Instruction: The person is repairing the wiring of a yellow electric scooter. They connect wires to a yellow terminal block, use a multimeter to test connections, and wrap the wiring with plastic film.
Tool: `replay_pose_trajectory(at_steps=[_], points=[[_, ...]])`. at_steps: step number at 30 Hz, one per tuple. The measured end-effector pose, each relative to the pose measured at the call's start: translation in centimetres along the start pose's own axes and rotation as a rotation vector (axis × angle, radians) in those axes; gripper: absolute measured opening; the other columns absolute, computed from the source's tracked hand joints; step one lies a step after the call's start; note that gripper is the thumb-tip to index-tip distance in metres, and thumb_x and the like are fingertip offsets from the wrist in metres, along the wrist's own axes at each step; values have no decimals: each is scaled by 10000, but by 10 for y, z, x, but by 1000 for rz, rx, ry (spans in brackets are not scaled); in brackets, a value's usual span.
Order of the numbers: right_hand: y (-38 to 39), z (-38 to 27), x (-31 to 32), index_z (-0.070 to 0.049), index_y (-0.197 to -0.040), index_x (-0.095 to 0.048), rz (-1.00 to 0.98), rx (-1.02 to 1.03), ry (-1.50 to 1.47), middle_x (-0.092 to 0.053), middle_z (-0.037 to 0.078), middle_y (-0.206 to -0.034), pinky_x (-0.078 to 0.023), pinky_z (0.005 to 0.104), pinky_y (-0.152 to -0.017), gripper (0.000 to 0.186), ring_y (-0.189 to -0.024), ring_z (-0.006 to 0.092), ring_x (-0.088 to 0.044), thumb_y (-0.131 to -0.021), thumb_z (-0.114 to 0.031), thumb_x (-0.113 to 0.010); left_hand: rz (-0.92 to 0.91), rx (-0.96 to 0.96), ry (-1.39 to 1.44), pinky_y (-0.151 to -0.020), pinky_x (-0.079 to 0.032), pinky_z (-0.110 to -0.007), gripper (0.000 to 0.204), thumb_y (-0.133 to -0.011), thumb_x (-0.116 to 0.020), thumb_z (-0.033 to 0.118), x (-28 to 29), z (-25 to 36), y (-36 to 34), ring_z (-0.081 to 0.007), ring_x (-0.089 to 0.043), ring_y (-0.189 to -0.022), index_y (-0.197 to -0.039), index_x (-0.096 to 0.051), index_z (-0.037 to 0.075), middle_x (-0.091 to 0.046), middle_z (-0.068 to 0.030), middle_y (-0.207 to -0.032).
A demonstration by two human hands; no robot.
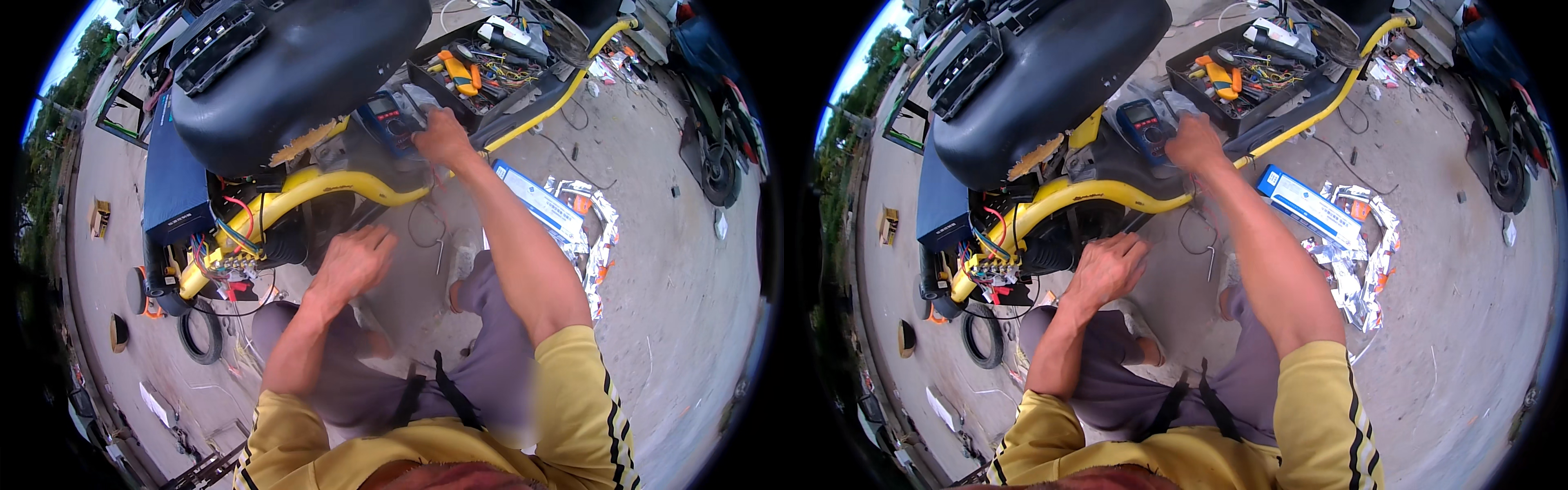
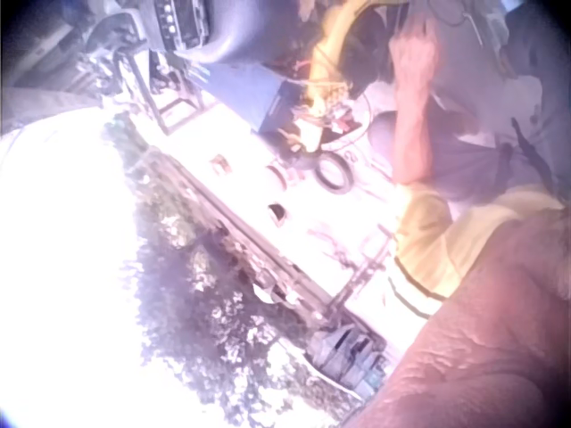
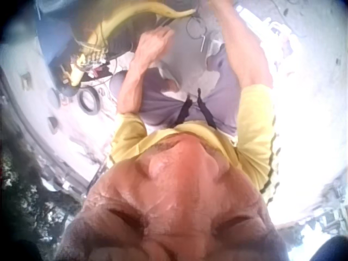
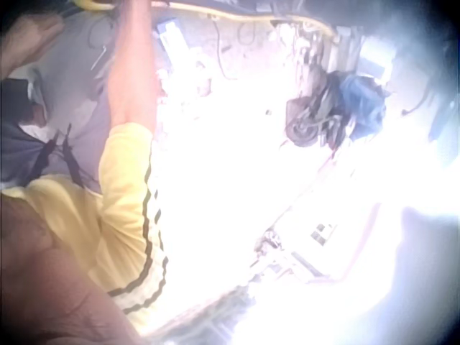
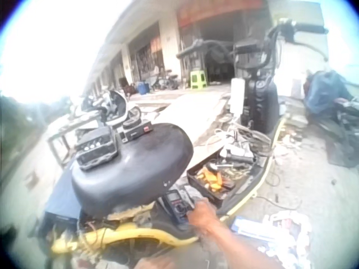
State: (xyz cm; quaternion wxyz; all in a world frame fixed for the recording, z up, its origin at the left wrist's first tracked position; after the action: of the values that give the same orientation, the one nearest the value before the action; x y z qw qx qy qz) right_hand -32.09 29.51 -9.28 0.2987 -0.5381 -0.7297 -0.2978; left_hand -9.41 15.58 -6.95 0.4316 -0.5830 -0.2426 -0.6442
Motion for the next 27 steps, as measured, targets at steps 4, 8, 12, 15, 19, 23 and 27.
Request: replay_pose_trajectory(at_steps=[4,8,12,15,19,23,27], points=[[16,-21,-13,12,-1464,-577,88,98,104,-519,251,-1470,-537,503,-1105,636,-1329,489,-585,-892,-195,-763,0,-9,24,-771,-603,-429,313,-796,-826,106,-2,1,-3,-300,-727,-907,-1074,-685,76,-689,-83,-976],[35,-42,-23,17,-1455,-585,125,222,363,-551,192,-1396,-581,522,-989,650,-1320,440,-595,-861,-169,-773,-55,-11,19,-768,-603,-428,322,-755,-831,91,-6,5,-8,-295,-713,-941,-1019,-648,63,-671,-92,-994],[37,-39,-34,32,-1477,-579,146,337,367,-562,184,-1397,-588,515,-966,668,-1330,445,-584,-867,-168,-765,-88,-18,32,-755,-595,-441,315,-758,-829,91,-11,9,-14,-300,-709,-931,-1012,-645,62,-658,-95,-969],[40,-45,-41,24,-1496,-573,158,389,370,-582,188,-1423,-585,506,-998,657,-1345,436,-579,-886,-154,-739,-106,-9,17,-750,-590,-441,276,-795,-810,90,-15,9,-16,-305,-711,-923,-1024,-656,67,-661,-94,-954],[28,-37,-24,-2,-1477,-602,69,328,238,-602,176,-1455,-574,495,-1046,586,-1350,424,-592,-912,-124,-697,-128,17,2,-762,-591,-443,253,-822,-803,102,-20,4,-15,-307,-713,-931,-1029,-661,67,-671,-94,-961],[28,-36,9,-70,-1311,-728,-10,178,236,-705,169,-1374,-586,491,-1020,407,-1264,377,-693,-909,-128,-698,-136,33,-6,-781,-597,-448,248,-842,-806,134,-22,1,-10,-304,-719,-939,-1032,-662,64,-680,-92,-967],[37,-44,36,-59,-1163,-798,13,156,338,-782,188,-1213,-598,489,-954,303,-1159,371,-754,-884,-144,-715,-125,36,-24,-786,-600,-443,249,-846,-810,142,-21,0,-5,-300,-719,-946,-1035,-664,69,-684,-87,-972]])
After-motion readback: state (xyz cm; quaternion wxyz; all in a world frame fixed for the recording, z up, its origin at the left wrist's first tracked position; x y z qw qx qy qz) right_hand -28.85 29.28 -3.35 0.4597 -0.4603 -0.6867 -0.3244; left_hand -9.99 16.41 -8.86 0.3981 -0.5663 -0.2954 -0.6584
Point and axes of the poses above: each hand's wrist, its own y-axis away from the middle knuckle, its own x-axis out of the back of the hand, z = x × y, the point moved 6 cm from there along -y, towards the middle knuckle
